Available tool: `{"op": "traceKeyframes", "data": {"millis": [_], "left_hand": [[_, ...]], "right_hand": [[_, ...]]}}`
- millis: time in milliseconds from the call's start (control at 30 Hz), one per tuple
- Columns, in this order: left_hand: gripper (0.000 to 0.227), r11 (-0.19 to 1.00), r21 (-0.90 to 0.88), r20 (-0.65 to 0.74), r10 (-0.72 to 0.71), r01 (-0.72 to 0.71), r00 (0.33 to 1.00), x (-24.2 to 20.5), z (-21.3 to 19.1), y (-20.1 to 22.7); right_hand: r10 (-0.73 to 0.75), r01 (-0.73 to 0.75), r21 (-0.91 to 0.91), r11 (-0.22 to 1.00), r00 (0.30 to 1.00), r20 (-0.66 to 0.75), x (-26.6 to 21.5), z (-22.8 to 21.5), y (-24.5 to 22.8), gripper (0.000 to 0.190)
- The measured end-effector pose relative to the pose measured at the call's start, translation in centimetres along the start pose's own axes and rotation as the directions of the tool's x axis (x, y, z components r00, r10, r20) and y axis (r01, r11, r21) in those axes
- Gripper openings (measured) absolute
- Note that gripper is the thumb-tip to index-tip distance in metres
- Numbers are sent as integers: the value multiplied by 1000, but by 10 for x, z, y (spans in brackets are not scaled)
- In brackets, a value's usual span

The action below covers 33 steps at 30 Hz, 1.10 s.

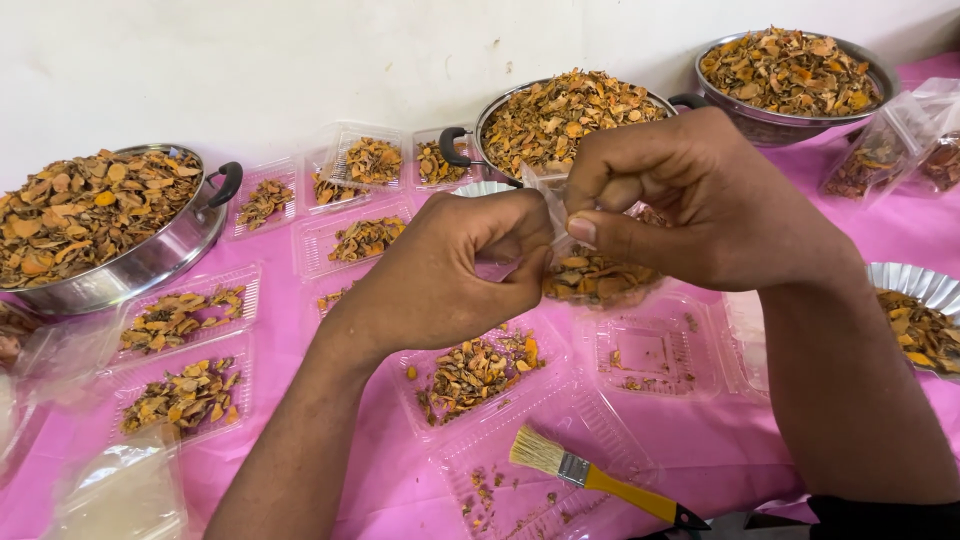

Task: Sorting and cleaning dried tea ingredients in plastic trays using a brush and hands, followed by packaging them into small plastic bags.

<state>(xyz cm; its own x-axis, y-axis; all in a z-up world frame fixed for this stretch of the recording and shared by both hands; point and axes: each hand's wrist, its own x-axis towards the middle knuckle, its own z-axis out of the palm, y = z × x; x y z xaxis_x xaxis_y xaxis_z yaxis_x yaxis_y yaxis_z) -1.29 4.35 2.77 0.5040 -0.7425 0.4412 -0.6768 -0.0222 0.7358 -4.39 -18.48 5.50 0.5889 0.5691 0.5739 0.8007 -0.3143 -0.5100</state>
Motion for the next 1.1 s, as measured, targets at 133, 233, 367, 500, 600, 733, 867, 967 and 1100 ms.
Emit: {"op": "traceKeyframes", "data": {"millis": [133,233,367,500,600,733,867,967,1100], "left_hand": [[32,998,37,-28,45,-44,999,0,2,-2],[32,998,21,-41,64,-63,997,0,2,-3],[13,986,-152,39,70,-64,997,-1,-5,-1],[16,994,-95,52,-48,53,997,-6,-10,-1],[21,992,-124,40,-4,9,999,-4,-7,-2],[26,999,20,40,31,-31,999,-4,-6,4],[18,994,-66,44,86,-83,995,-4,-9,-8],[25,997,-79,-22,15,-17,1000,-6,-13,-2],[29,978,199,-139,95,-66,986,-7,-11,1]], "right_hand": [[-53,55,-14,998,996,67,6,5,0,9],[-114,114,7,993,991,63,4,5,3,6],[-76,79,58,995,996,-52,-1,2,1,9],[-2,12,72,997,991,-133,-6,0,5,12],[-1,17,195,981,997,-81,-4,-1,9,9],[-40,22,175,984,994,98,4,4,1,7],[-148,136,221,966,988,38,2,7,6,2],[-84,89,143,986,995,-46,-2,2,1,10],[-171,182,96,979,979,-111,0,4,12,10]]}}
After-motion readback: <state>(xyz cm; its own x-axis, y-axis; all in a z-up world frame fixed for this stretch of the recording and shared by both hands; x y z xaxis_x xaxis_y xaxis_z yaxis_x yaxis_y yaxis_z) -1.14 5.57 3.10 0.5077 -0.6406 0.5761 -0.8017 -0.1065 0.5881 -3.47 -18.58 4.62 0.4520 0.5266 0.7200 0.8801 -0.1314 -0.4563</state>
